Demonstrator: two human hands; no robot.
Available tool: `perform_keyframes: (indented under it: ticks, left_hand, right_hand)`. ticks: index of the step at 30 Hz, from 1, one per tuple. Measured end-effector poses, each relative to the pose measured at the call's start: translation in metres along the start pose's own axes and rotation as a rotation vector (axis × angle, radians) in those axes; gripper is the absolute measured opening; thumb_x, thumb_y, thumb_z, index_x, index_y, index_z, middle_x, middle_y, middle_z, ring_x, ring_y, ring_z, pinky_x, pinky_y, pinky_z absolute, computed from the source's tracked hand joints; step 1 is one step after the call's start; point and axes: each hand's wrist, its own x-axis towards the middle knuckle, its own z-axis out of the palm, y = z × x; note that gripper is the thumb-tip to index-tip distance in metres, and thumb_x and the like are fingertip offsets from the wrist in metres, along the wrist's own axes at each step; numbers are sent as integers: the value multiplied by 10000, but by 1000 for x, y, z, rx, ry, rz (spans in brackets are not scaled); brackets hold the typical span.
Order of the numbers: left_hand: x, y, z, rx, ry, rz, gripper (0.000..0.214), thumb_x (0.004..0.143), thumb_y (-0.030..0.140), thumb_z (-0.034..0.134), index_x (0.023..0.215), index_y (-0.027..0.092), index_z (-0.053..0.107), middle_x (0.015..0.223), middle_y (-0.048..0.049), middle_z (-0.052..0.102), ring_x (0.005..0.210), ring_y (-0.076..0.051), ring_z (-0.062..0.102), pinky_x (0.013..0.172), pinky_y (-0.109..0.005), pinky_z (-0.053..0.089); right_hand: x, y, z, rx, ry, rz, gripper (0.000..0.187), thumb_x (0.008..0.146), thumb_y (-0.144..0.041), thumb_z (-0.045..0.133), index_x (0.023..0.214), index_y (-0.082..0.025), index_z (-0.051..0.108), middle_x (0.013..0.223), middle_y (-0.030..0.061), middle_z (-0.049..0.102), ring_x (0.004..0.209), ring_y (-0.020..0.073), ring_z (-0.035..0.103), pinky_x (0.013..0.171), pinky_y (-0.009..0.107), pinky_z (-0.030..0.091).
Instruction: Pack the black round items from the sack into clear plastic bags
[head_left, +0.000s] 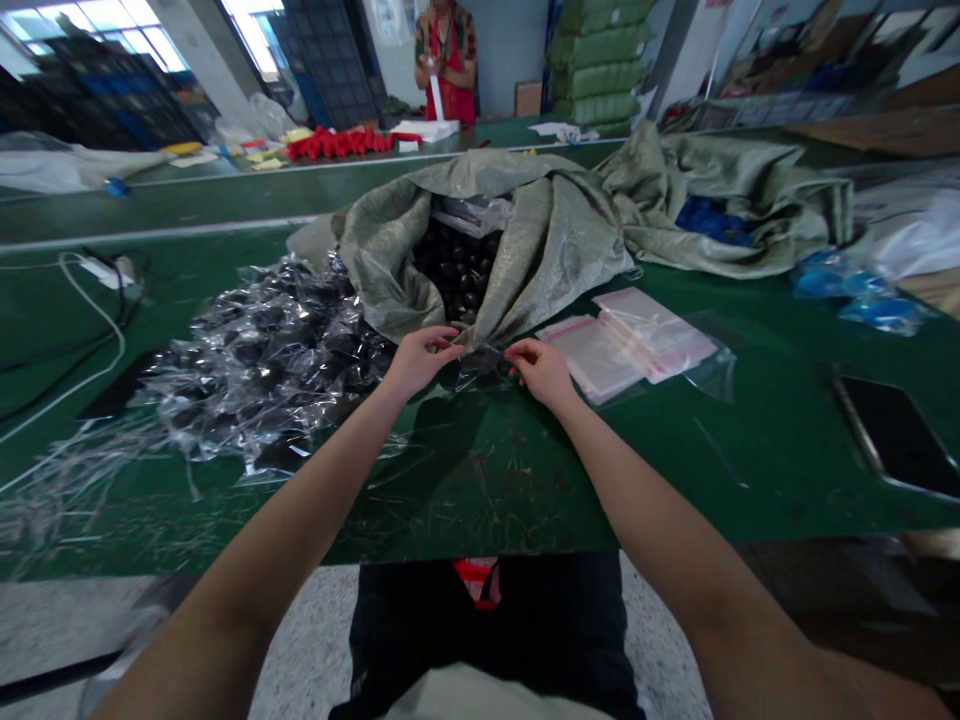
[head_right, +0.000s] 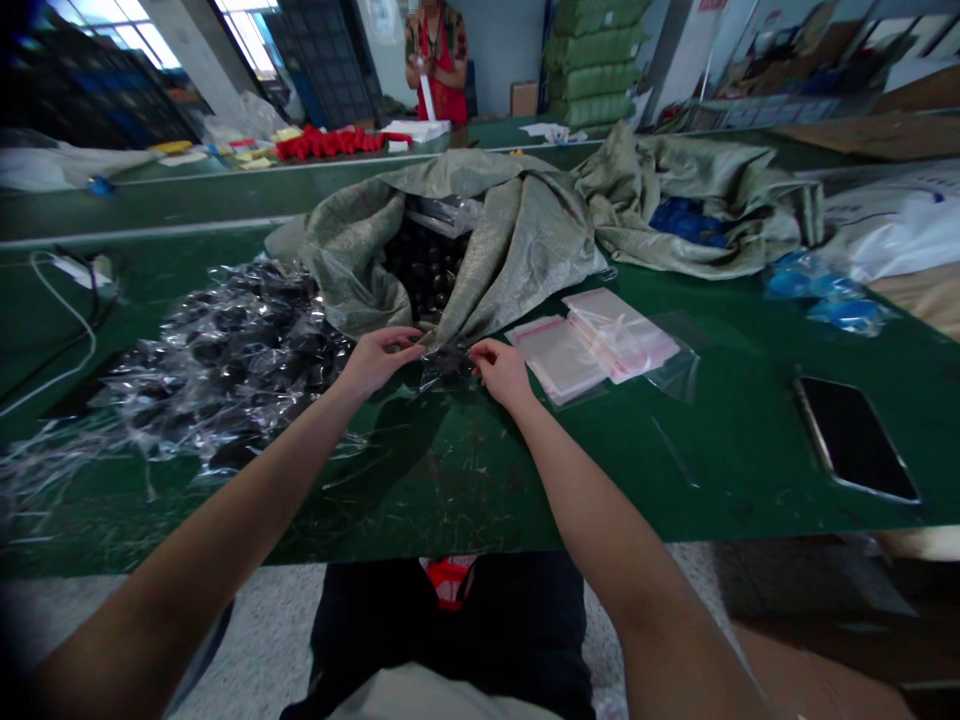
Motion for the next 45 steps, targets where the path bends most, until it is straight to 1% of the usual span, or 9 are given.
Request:
perform_keyframes:
  ticks: [8, 17, 20, 23, 25, 28, 31, 37, 45]
  left_hand:
    - [8, -3, -1, -53, -114, 47, 296, 715, 412, 744, 878, 170, 795, 887, -58, 767, 825, -206, 674, 814, -302, 493]
    - [-6, -12, 7, -123, -35, 127, 278, 728, 377, 725, 868, 140, 767, 886, -74, 764, 840, -192, 680, 825, -298, 513]
    - [-5, -5, 6, -243, -52, -22, 310, 709, 363, 743, 916, 132, 728, 803, -62, 748, 621, -118, 615, 598, -222, 480]
    - [-1, 7, 1, -446, -59, -290, 271, 752, 391, 704, 785, 126, 660, 640, -28, 670, 368, -28, 340, 358, -177, 222]
    - [4, 15, -3, -557, -129, -504, 344, 792, 443, 659, 667, 128, 602, 548, -19, 596, 332, -11, 238, 332, -176, 113]
    - [14, 26, -5, -603, -260, -772, 433, 817, 511, 626, 608, 136, 578, 480, -31, 541, 315, -11, 209, 311, -166, 86]
    - [18, 32, -4, -623, -317, -866, 375, 812, 453, 662, 632, 129, 599, 506, -60, 582, 317, -7, 203, 293, -152, 90]
    - [8, 24, -3, -782, -346, -783, 77, 795, 161, 661, 744, 107, 640, 699, -78, 695, 332, 21, 215, 300, -119, 112]
    - [-14, 13, 2, -688, -371, -524, 168, 743, 217, 754, 827, 106, 660, 824, -97, 722, 367, 21, 271, 325, -132, 151]
  right_hand:
    - [2, 0, -2, 57, -5, 43, 89, 778, -239, 620, 829, -172, 649, 654, -18, 657, 464, 93, 579, 396, 188, 425]
    - [4, 0, 2, 281, 50, 197, 73, 781, -168, 679, 791, -175, 607, 710, -13, 667, 580, 134, 699, 501, 212, 563]
    - [3, 0, 2, 272, 48, 161, 45, 791, -159, 657, 779, -178, 618, 708, -17, 660, 585, 128, 698, 502, 204, 564]
    - [2, -1, 2, 259, 54, 135, 48, 794, -142, 634, 767, -180, 626, 702, -25, 652, 578, 109, 692, 523, 191, 571]
    - [2, -3, 2, 251, 57, 128, 48, 787, -147, 648, 758, -180, 627, 699, -28, 649, 572, 106, 690, 530, 188, 574]
    - [1, -4, 2, 244, 59, 120, 40, 783, -151, 655, 762, -176, 632, 689, -32, 644, 568, 107, 690, 528, 187, 574]
    - [1, -4, 2, 243, 62, 119, 41, 789, -142, 639, 764, -174, 631, 686, -35, 642, 569, 105, 690, 530, 183, 572]
    - [4, 1, 1, 244, 70, 149, 83, 792, -89, 603, 784, -172, 606, 707, -35, 646, 547, 97, 679, 495, 178, 554]
    - [4, -8, -2, 275, 71, 235, 108, 806, -76, 617, 853, -168, 590, 753, -23, 649, 564, 102, 673, 496, 202, 565]
